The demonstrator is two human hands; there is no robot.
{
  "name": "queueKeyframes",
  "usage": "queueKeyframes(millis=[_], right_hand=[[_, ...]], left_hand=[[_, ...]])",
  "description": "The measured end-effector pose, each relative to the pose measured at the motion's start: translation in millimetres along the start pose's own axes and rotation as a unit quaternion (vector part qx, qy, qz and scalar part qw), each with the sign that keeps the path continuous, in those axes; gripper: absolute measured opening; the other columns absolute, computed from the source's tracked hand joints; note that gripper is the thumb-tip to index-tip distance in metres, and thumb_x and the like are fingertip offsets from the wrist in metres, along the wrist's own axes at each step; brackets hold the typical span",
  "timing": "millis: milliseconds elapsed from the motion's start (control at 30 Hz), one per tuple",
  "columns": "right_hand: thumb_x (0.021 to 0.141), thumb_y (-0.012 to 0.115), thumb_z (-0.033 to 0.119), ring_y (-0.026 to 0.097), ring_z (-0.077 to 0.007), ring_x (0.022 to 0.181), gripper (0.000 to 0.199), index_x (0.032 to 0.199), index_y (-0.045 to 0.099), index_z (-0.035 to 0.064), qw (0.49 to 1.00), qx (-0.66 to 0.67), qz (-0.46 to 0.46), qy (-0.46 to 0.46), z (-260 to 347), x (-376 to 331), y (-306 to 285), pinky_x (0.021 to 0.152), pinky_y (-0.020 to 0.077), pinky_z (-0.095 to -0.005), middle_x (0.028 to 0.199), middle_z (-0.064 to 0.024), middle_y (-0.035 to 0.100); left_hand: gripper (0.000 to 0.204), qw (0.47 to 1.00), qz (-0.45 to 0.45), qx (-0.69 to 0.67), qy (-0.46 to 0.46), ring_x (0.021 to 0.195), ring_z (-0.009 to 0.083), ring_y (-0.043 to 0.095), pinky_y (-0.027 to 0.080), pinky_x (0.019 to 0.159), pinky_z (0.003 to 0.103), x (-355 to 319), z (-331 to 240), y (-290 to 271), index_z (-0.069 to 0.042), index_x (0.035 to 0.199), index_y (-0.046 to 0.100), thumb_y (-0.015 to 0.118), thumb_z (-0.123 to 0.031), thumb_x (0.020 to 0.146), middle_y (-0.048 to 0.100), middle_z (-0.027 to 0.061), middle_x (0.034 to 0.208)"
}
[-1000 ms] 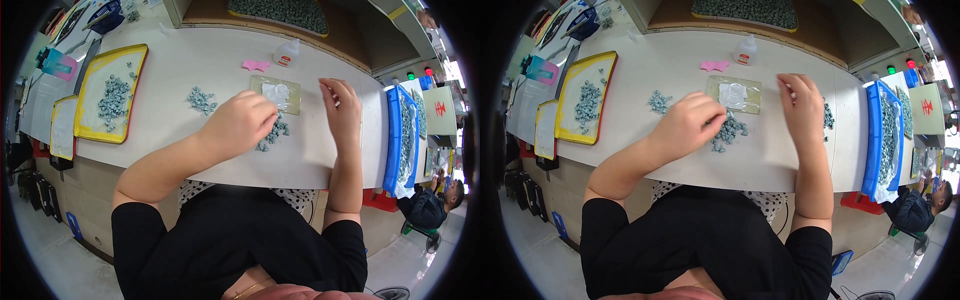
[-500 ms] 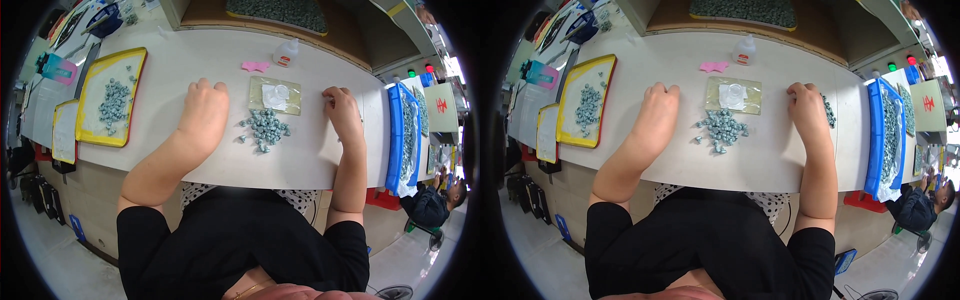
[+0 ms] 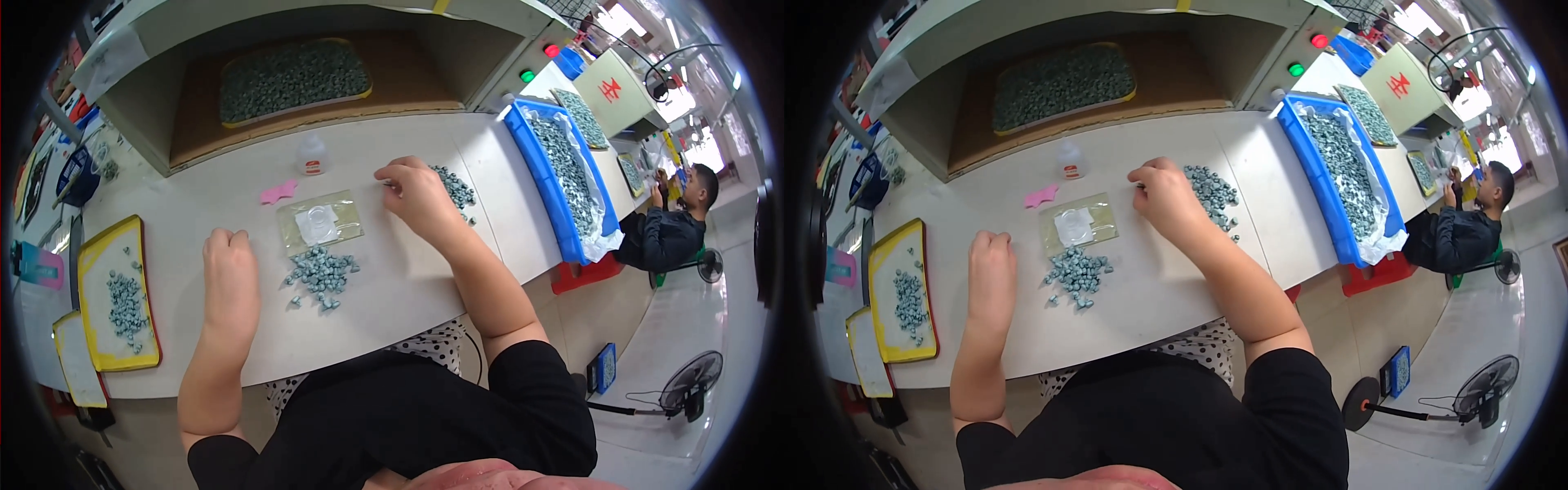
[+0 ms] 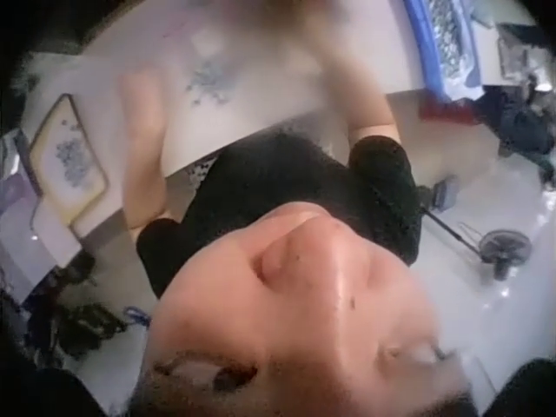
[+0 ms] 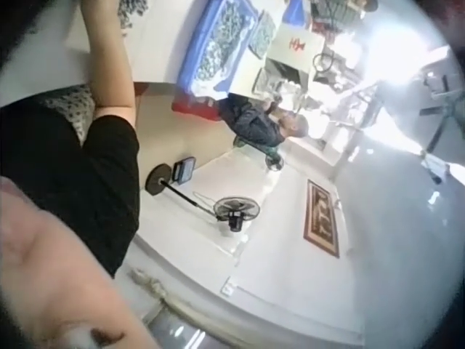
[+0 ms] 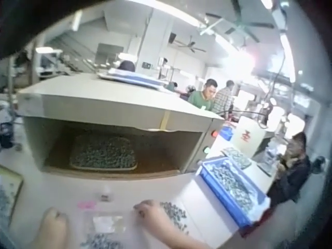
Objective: Packaging small blue plastic parts into small transparent bags.
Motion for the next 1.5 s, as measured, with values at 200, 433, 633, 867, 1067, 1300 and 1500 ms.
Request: queueKeyframes(millis=[200,433,633,867,1067,1300,1500], right_hand=[[0.083,0.062,0.004,0.063,-0.0228,0.089,0.016,0.097,0.068,0.0014,0.989,0.144,-0.024,-0.038,18.6,-7.9,-13.2,0.079,0.0518,-0.03,0.107,-0.0111,0.062],[0.084,0.066,0.002,0.062,-0.0184,0.086,0.013,0.097,0.069,0.0035,0.945,0.312,0.027,-0.098,52.1,-31.8,-3.8,0.076,0.0519,-0.0269,0.105,-0.0083,0.061],[0.081,0.07,0.002,0.063,-0.0188,0.084,0.016,0.097,0.069,0.0041,0.915,0.337,0.006,-0.221,59.3,-43.5,16.4,0.072,0.0533,-0.0279,0.102,-0.0083,0.061],[0.079,0.072,0.003,0.064,-0.0202,0.077,0.016,0.095,0.07,0.0042,0.935,0.274,-0.041,-0.219,58.0,-39.4,13.1,0.067,0.0539,-0.0284,0.092,-0.008,0.064],[0.077,0.073,0.003,0.065,-0.0206,0.074,0.017,0.093,0.07,0.0029,0.944,0.263,-0.007,-0.199,52.9,-37.6,12.7,0.066,0.0538,-0.0283,0.086,-0.0077,0.065],[0.076,0.072,-0.001,0.065,-0.0165,0.069,0.016,0.092,0.07,0.0011,0.938,0.269,-0.021,-0.216,52.2,-37.9,17.5,0.06,0.0549,-0.0258,0.084,-0.0082,0.066],[0.075,0.071,-0.001,0.064,-0.015,0.067,0.016,0.091,0.07,0.0011,0.94,0.253,-0.021,-0.228,48.0,-36.0,20.6,0.058,0.0551,-0.0247,0.083,-0.008,0.065]], left_hand=[[0.01,0.988,-0.093,-0.126,0.0,0.08,0.0324,0.061,0.05,0.072,0.037,0.8,-20.7,-5.1,0.006,0.092,0.062,0.059,0.001,0.084,0.062,0.0177,0.092],[0.014,0.93,-0.006,-0.365,-0.031,0.069,0.0174,0.06,0.048,0.063,0.027,-2.4,-46.8,-8.1,0.005,0.097,0.064,0.064,-0.001,0.085,0.063,0.0101,0.081],[0.021,0.821,0.064,-0.558,-0.1,0.072,0.0087,0.055,0.046,0.064,0.023,-6.0,-50.1,1.2,0.004,0.108,0.065,0.064,-0.004,0.089,0.062,0.0038,0.086],[0.019,0.821,0.066,-0.56,-0.09,0.073,0.0086,0.055,0.046,0.065,0.022,-4.3,-52.5,4.4,0.004,0.107,0.065,0.063,-0.005,0.089,0.062,0.0034,0.089],[0.016,0.853,0.023,-0.519,-0.054,0.072,0.0094,0.056,0.046,0.064,0.023,-5.2,-48.9,6.5,0.004,0.103,0.066,0.063,-0.003,0.088,0.063,0.0051,0.088],[0.014,0.901,-0.034,-0.432,0.013,0.067,0.0138,0.056,0.046,0.062,0.025,-2.9,-48.4,3.8,0.004,0.098,0.066,0.063,0.002,0.085,0.064,0.0085,0.084],[0.014,0.914,-0.046,-0.401,0.037,0.067,0.0148,0.056,0.047,0.063,0.026,-1.2,-50.9,1.0,0.004,0.098,0.066,0.064,0.001,0.084,0.064,0.009,0.084]])
Point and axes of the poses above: each hand's wrist, its own x-axis towards the middle knuckle, its own y-axis out of the palm, z = x × y, the point moved 1 cm from there along x, towards the middle knuckle
